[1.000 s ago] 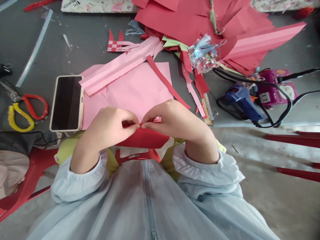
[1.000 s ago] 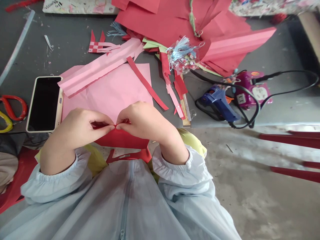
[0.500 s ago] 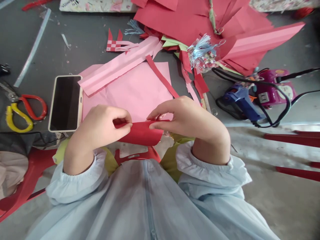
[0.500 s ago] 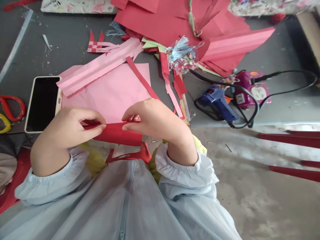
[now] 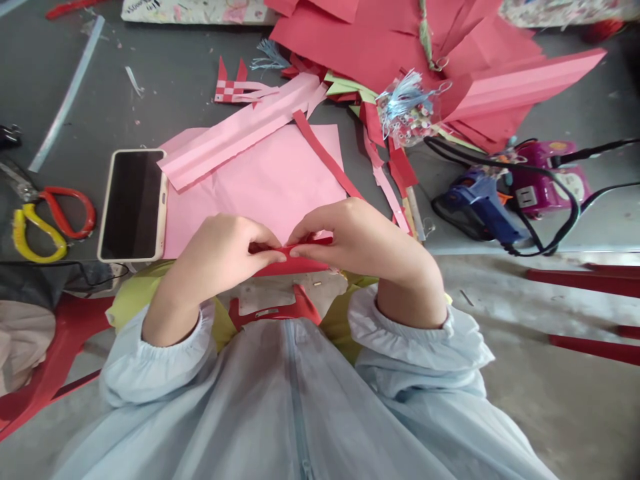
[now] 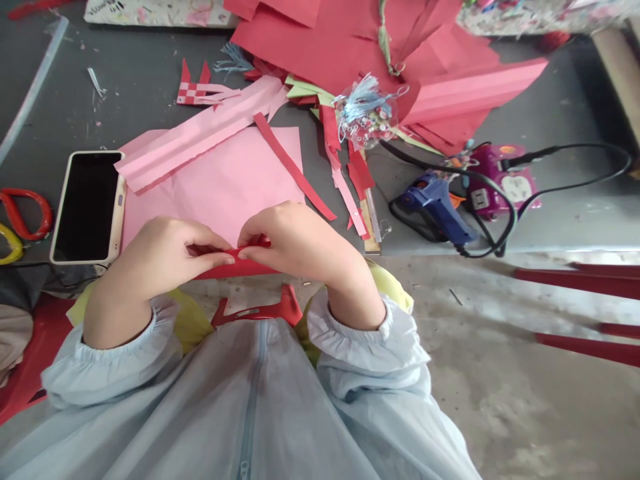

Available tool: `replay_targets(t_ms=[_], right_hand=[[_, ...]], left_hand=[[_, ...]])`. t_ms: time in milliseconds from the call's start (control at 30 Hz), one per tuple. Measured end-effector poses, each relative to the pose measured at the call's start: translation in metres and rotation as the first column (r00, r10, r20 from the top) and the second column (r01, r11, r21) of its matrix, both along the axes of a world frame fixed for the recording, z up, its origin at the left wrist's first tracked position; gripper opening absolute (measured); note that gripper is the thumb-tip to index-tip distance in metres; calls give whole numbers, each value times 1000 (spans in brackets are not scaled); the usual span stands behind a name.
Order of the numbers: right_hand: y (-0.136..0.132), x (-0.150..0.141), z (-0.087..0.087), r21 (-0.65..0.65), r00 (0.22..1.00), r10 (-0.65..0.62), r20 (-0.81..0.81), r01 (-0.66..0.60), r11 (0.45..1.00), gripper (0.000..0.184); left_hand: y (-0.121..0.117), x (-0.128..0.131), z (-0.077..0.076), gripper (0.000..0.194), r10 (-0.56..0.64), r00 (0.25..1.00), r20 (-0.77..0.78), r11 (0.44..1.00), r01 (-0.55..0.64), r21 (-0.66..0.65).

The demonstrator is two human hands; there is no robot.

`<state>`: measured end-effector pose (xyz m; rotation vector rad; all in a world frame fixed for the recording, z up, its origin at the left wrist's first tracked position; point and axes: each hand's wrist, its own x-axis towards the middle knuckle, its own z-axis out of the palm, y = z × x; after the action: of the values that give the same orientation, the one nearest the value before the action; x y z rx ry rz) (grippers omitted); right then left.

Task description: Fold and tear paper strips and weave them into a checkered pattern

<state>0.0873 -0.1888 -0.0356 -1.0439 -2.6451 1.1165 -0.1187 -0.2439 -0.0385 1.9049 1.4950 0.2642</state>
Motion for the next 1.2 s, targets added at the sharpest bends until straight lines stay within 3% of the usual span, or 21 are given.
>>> replay_targets(t_ms=[700,933,1200], right_hand=[[-1,0,-3,39,991,-43,-127,48,998,15],[-4,-4,-6,70,990,-25,-141,35,997,17],[1,7,-4,72,984,-91,-155,103,992,5]], left_hand=[[-3,-2,-6,12,78,992,96,985,-92,147],[-3,2,-2,15,29,998,59,983,-39,178],[-5,-7,0,12,79,996,52,970,-88,224]])
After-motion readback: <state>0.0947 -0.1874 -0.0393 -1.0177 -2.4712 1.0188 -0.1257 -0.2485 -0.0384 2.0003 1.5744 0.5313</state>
